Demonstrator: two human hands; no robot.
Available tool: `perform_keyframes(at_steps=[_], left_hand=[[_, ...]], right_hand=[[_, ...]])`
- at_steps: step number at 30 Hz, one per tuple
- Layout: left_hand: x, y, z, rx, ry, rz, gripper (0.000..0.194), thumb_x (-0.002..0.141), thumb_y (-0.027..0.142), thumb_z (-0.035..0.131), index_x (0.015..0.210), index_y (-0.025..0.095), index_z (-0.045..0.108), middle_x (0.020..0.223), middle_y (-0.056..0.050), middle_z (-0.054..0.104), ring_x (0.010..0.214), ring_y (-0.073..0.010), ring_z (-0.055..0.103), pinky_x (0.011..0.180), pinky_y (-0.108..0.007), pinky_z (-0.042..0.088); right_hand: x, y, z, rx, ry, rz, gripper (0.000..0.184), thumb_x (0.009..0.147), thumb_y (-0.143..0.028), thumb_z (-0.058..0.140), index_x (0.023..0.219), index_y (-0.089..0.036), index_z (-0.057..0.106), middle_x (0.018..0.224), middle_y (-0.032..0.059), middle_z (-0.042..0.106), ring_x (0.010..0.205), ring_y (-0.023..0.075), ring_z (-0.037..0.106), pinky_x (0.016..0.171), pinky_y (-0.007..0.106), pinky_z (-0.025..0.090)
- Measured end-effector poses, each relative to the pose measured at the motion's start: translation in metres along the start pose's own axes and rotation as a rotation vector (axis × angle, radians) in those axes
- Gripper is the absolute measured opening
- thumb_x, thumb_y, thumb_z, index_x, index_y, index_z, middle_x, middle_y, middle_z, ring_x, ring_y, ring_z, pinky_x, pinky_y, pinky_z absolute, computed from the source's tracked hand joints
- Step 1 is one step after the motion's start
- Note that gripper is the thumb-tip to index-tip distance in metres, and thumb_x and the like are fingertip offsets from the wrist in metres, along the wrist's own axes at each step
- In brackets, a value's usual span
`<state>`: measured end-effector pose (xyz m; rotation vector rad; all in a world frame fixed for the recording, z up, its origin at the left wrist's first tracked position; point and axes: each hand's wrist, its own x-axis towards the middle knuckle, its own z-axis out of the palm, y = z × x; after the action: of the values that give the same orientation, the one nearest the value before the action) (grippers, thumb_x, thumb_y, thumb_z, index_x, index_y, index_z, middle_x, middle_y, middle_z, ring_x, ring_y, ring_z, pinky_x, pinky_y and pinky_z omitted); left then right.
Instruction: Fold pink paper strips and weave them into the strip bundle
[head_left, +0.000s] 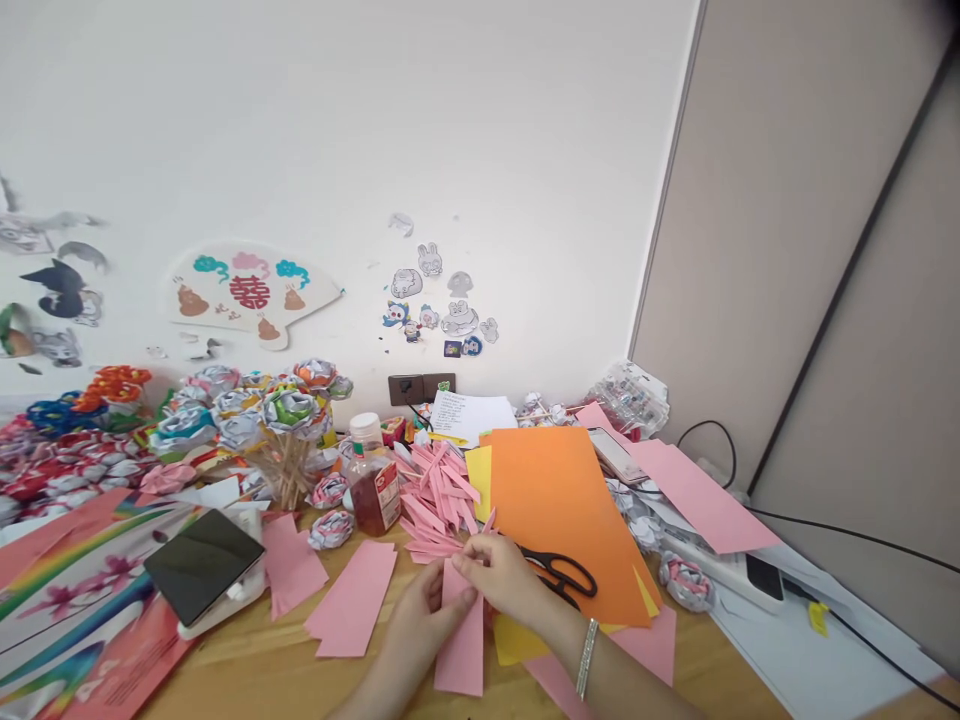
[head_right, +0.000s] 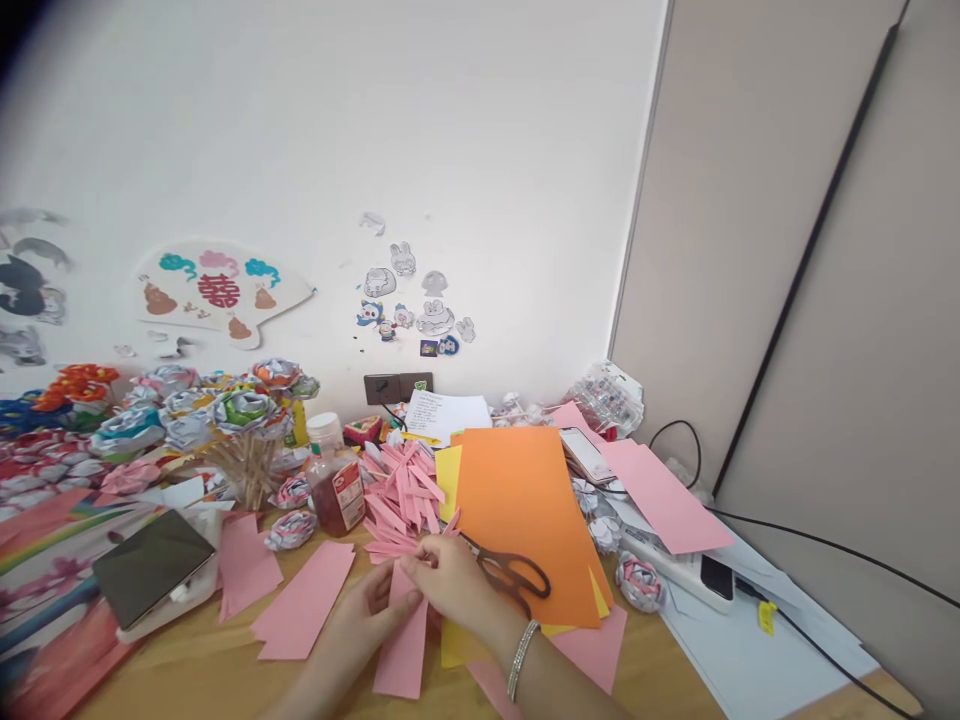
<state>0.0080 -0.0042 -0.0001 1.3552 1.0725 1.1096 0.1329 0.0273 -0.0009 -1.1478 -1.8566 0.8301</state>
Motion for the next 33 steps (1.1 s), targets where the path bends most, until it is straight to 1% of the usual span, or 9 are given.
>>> perform_keyframes(at_steps=[4, 7, 9, 12, 16, 20, 24, 30, 33], left_hand=[[-0.007, 0.01, 0.004, -0.039, -0.032, -0.112, 0.027, 0.06, 0.038, 0.065, 0.074, 0.014, 0.061, 0.07, -0.005, 0.069, 0.07, -0.0213, 0.062, 0.063, -0.028, 0.047], [-0.01, 0.011, 0.006, -0.304, -0.157, -0.254, 0.029, 0.072, 0.041, 0.053, 0.07, 0.013, 0.059, 0.063, -0.007, 0.067, 0.055, -0.0164, 0.06, 0.056, -0.027, 0.046], [-0.009, 0.009, 0.003, -0.387, -0.159, -0.274, 0.023, 0.072, 0.035, 0.056, 0.072, 0.013, 0.057, 0.06, -0.006, 0.066, 0.051, -0.0135, 0.058, 0.052, -0.024, 0.044], [-0.003, 0.006, -0.005, -0.382, -0.067, -0.227, 0.019, 0.07, 0.032, 0.059, 0.075, 0.014, 0.056, 0.056, -0.002, 0.063, 0.048, -0.011, 0.056, 0.048, -0.02, 0.041], [0.003, 0.007, -0.014, -0.398, -0.137, -0.225, 0.019, 0.068, 0.033, 0.06, 0.07, 0.015, 0.053, 0.055, 0.001, 0.059, 0.043, -0.0098, 0.054, 0.043, -0.02, 0.038], [-0.001, 0.008, -0.013, -0.353, -0.121, -0.211, 0.019, 0.071, 0.033, 0.058, 0.07, 0.015, 0.051, 0.052, 0.005, 0.053, 0.035, -0.0052, 0.046, 0.037, -0.017, 0.032], [-0.003, 0.007, -0.012, -0.349, -0.164, -0.206, 0.022, 0.07, 0.036, 0.058, 0.067, 0.016, 0.048, 0.05, 0.007, 0.047, 0.03, -0.0017, 0.038, 0.031, -0.015, 0.023], [0.002, 0.009, -0.02, -0.327, -0.325, -0.307, 0.024, 0.069, 0.04, 0.055, 0.068, 0.017, 0.049, 0.047, 0.009, 0.044, 0.026, -0.0006, 0.031, 0.029, -0.016, 0.017], [0.003, 0.011, -0.021, -0.204, -0.311, -0.309, 0.029, 0.072, 0.046, 0.051, 0.07, 0.017, 0.051, 0.045, 0.008, 0.046, 0.027, -0.0027, 0.033, 0.03, -0.017, 0.018]], right_hand=[[-0.001, -0.001, 0.0, 0.05, 0.065, 0.014, 0.02, 0.073, -0.028, 0.048, 0.058, -0.015, 0.047, 0.054, -0.0044, 0.04, 0.054, 0.0083, 0.038, 0.049, 0.018, 0.027], [0.0, 0.001, 0.001, 0.147, 0.113, 0.046, 0.016, 0.074, -0.028, 0.048, 0.065, -0.015, 0.05, 0.06, -0.0028, 0.047, 0.056, 0.0092, 0.043, 0.051, 0.019, 0.031], [0.001, 0.003, 0.0, 0.235, 0.111, 0.057, 0.015, 0.075, -0.03, 0.048, 0.072, -0.016, 0.052, 0.06, -0.0024, 0.049, 0.055, 0.0097, 0.046, 0.051, 0.019, 0.033], [0.003, 0.004, -0.007, 0.429, -0.013, 0.057, 0.023, 0.078, -0.037, 0.045, 0.087, -0.017, 0.051, 0.054, -0.0034, 0.05, 0.048, 0.0098, 0.047, 0.047, 0.02, 0.035], [0.006, 0.007, -0.014, 0.625, -0.113, 0.07, 0.035, 0.077, -0.044, 0.046, 0.097, -0.015, 0.048, 0.06, -0.0013, 0.054, 0.048, 0.0093, 0.05, 0.05, 0.022, 0.039], [0.005, 0.012, -0.012, 0.675, -0.231, 0.053, 0.042, 0.069, -0.04, 0.06, 0.102, -0.017, 0.048, 0.068, -0.0015, 0.052, 0.054, 0.0086, 0.05, 0.052, 0.021, 0.04], [0.001, 0.008, -0.013, 0.653, -0.263, 0.016, 0.048, 0.065, -0.033, 0.066, 0.108, -0.02, 0.047, 0.08, 0.0002, 0.053, 0.065, 0.0097, 0.051, 0.06, 0.022, 0.04], [0.001, -0.001, -0.027, 0.468, -0.304, -0.026, 0.025, 0.066, -0.036, 0.064, 0.08, -0.016, 0.06, 0.074, 0.0009, 0.054, 0.07, 0.012, 0.051, 0.066, 0.024, 0.04], [0.002, -0.001, -0.033, 0.371, -0.255, -0.08, 0.021, 0.068, -0.036, 0.061, 0.069, -0.015, 0.06, 0.075, 0.001, 0.053, 0.072, 0.0122, 0.05, 0.068, 0.024, 0.04]])
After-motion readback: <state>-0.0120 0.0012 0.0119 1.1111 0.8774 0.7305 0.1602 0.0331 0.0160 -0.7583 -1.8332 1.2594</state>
